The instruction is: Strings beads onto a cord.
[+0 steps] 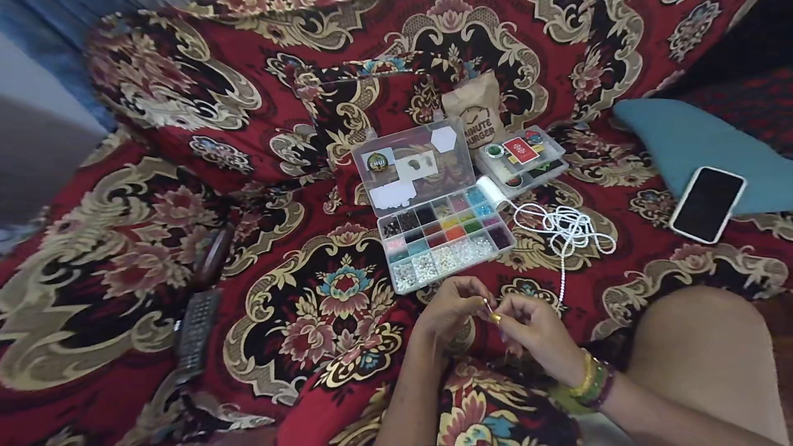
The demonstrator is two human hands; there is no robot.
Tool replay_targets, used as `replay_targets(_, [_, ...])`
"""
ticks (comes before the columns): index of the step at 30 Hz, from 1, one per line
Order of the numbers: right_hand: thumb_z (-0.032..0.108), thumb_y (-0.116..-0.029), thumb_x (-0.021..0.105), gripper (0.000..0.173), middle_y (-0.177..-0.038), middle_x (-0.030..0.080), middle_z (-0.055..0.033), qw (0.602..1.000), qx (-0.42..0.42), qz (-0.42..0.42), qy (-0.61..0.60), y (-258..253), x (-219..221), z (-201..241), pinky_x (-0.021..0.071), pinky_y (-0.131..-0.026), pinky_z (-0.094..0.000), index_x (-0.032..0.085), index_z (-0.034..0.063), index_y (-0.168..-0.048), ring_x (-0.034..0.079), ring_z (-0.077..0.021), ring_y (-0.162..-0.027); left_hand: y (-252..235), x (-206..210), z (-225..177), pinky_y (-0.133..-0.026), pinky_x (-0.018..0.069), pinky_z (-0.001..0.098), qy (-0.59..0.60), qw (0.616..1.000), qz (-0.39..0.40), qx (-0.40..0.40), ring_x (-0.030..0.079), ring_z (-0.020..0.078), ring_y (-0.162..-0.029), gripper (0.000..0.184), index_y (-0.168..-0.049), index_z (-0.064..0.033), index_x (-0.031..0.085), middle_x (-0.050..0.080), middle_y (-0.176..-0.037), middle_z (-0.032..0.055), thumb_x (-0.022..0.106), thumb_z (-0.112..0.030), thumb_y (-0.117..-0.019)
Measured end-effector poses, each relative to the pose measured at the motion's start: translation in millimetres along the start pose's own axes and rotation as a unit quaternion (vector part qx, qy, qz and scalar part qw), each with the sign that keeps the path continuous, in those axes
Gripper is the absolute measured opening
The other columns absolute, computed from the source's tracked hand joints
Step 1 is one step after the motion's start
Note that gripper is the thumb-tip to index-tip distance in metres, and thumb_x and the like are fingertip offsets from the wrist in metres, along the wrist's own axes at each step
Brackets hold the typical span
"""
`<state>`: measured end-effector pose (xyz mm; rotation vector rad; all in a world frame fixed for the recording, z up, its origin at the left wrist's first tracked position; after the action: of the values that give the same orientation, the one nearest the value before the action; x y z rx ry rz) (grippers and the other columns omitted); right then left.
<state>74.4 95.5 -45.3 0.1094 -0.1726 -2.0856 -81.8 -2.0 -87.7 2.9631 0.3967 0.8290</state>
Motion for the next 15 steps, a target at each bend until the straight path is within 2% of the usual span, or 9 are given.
replay_targets(4, [0.011, -0.09, 0.065, 0.006, -0.065, 0.064, 0.0067, 1.0, 0.006, 0.006, -0.006, -0.5, -0.5, -0.9, 0.053, -0.051, -0.0186, 0.069, 0.0085, -0.086, 0.06, -0.0017, -0.053, -0.3, -2.1, 0.7, -0.072, 0.0586, 0.0225, -0.015, 1.0, 0.019, 0.01, 0.07, 0.0039, -0.078, 0.015, -0.083, -0.0177, 0.073, 0.074, -0.086, -0.006, 0.072, -0.003, -0.0816])
replay_targets(8, [0.008, -0.0935, 0.065, 0.006, -0.07, 0.07, 0.0034, 1.0, 0.01, 0.015, -0.021, -0.7, -0.6, -1.3, 0.0587, -0.057, -0.0218, 0.069, 0.0049, -0.091, 0.067, -0.0052, -0.058, -1.4, -5.7, 3.7, -0.076, 0.0562, 0.0205, -0.034, 0.998, 0.04, 0.035, 0.068, 0.0016, -0.084, 0.01, -0.083, -0.0186, 0.075, 0.073, -0.091, -0.0088, 0.077, -0.009, -0.081])
replay_targets(12, [0.009, -0.0962, 0.064, 0.007, -0.073, 0.071, 0.0033, 0.999, 0.012, 0.011, -0.033, -1.1, -1.4, -2.9, 0.0596, -0.059, -0.0223, 0.069, 0.0041, -0.094, 0.068, -0.0052, -0.061, -1.3, -5.1, 4.3, -0.08, 0.0567, 0.022, -0.081, 0.994, 0.023, 0.065, 0.068, 0.0017, -0.09, 0.01, -0.082, -0.0185, 0.077, 0.074, -0.096, -0.0093, 0.071, -0.011, -0.086])
replay_targets(15, [0.007, -0.0964, 0.065, 0.007, -0.075, 0.072, 0.0015, 0.999, 0.018, 0.007, -0.047, -2.3, -2.7, -2.3, 0.0601, -0.059, -0.0228, 0.069, 0.0024, -0.097, 0.069, -0.0065, -0.061, -4.1, -6.3, 5.8, -0.083, 0.0551, 0.0216, -0.083, 0.992, 0.037, 0.091, 0.066, 0.0018, -0.095, 0.006, -0.087, -0.017, 0.077, 0.072, -0.101, -0.0088, 0.073, -0.018, -0.0908])
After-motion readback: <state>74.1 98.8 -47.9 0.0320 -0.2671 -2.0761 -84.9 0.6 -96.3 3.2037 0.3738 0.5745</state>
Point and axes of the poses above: each hand's wrist, its own y-axis away from the middle knuckle, its own x-axis out of the palm, z = x × y, the point moved 1 cm from there along -y, towards the middle knuckle
